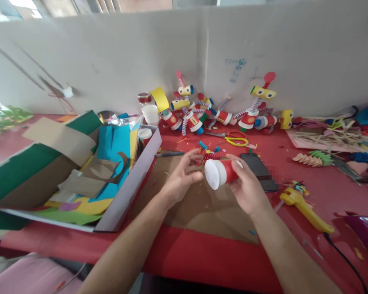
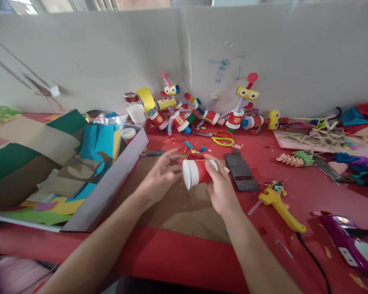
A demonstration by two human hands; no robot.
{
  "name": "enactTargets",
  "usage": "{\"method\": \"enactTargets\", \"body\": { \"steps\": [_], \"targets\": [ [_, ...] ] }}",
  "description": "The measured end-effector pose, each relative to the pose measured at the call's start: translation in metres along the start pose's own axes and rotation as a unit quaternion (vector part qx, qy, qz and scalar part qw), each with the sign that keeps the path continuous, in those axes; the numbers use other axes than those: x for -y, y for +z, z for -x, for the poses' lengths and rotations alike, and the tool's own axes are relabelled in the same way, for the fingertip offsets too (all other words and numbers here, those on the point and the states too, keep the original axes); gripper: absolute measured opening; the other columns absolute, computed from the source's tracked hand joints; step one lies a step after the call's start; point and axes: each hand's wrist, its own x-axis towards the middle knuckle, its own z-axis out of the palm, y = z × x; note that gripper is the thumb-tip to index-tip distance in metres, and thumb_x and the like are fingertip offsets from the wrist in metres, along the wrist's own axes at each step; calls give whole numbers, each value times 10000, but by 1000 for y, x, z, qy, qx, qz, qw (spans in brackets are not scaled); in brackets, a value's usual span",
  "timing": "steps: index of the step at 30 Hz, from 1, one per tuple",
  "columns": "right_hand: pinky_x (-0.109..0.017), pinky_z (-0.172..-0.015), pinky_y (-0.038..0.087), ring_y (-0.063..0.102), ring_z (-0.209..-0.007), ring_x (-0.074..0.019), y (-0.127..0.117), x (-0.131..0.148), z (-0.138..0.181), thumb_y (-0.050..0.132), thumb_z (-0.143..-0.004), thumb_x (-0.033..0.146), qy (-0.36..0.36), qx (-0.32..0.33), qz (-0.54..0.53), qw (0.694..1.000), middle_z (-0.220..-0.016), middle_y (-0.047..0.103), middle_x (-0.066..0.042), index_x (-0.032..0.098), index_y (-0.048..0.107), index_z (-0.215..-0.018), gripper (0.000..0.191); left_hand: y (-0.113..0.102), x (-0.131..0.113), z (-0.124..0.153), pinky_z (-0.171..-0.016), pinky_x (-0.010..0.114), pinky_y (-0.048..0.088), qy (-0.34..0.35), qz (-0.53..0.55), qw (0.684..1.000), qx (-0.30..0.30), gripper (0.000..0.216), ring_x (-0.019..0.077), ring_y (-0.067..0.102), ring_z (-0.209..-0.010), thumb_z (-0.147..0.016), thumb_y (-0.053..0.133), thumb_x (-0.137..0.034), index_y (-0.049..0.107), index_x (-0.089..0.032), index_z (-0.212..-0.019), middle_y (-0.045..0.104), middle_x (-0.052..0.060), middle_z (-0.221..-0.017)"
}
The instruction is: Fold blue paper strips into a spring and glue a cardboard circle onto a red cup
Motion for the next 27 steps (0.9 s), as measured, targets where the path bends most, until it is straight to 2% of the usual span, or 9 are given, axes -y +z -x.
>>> {"method": "enactTargets", "body": {
  "steps": [2,6,12,17,20,24,27],
  "targets": [
    [-274,-664,490,589,-888,-173,0,2,-4,588,-792,447,56,-8,-99,993,-1078,619,-12,270,595,-1056,318,3,0,3,-934,424,390,-7,-12,998,55,855,276,489,-1128,-556,805,-296,409,-318,-1313,473,95,-1289],
    [-244,-568,481,594,-842,-169,4,0,-4,635,-755,446,85,-11,-141,986,-1071,623,-20,254,605,-1044,348,9,1,7,-942,445,395,-5,-54,996,73,858,293,469,-1153,-573,798,-225,403,-331,-1327,419,97,-1355],
    [-277,-594,491,607,-872,-185,14,-3,3,592,-786,468,36,-22,-93,995,-1083,622,-22,282,557,-1081,351,9,-3,8,-973,441,395,61,-116,991,40,834,303,374,-1240,-554,808,-235,450,-337,-1301,382,81,-1384],
    [-322,-678,500,601,-888,-190,13,-6,5,568,-805,468,16,-8,-65,998,-1091,604,-30,296,517,-1130,371,11,-8,10,-956,437,419,53,-114,992,31,754,299,394,-1227,-591,788,-249,486,-333,-1277,399,82,-1361],
    [-349,-717,499,599,-852,-186,8,-11,5,535,-822,481,-38,-9,-2,999,-1070,598,-25,319,490,-1166,383,13,-9,11,-983,430,401,55,-87,994,37,755,296,356,-1264,-604,780,-223,476,-338,-1285,367,74,-1398],
    [-360,-740,499,588,-871,-195,2,-19,7,470,-844,515,-130,13,98,986,-1115,575,-42,330,441,-1227,426,13,-6,12,-965,445,419,51,-53,997,30,701,293,401,-1236,-631,762,-213,496,-328,-1269,407,83,-1371],
    [-358,-740,498,583,-896,-201,2,-20,8,460,-856,491,-131,14,91,987,-1123,563,-48,327,433,-1230,409,12,-5,11,-952,454,430,42,-39,998,26,707,304,419,-1224,-598,783,-196,524,-308,-1246,432,94,-1355]
  ]
}}
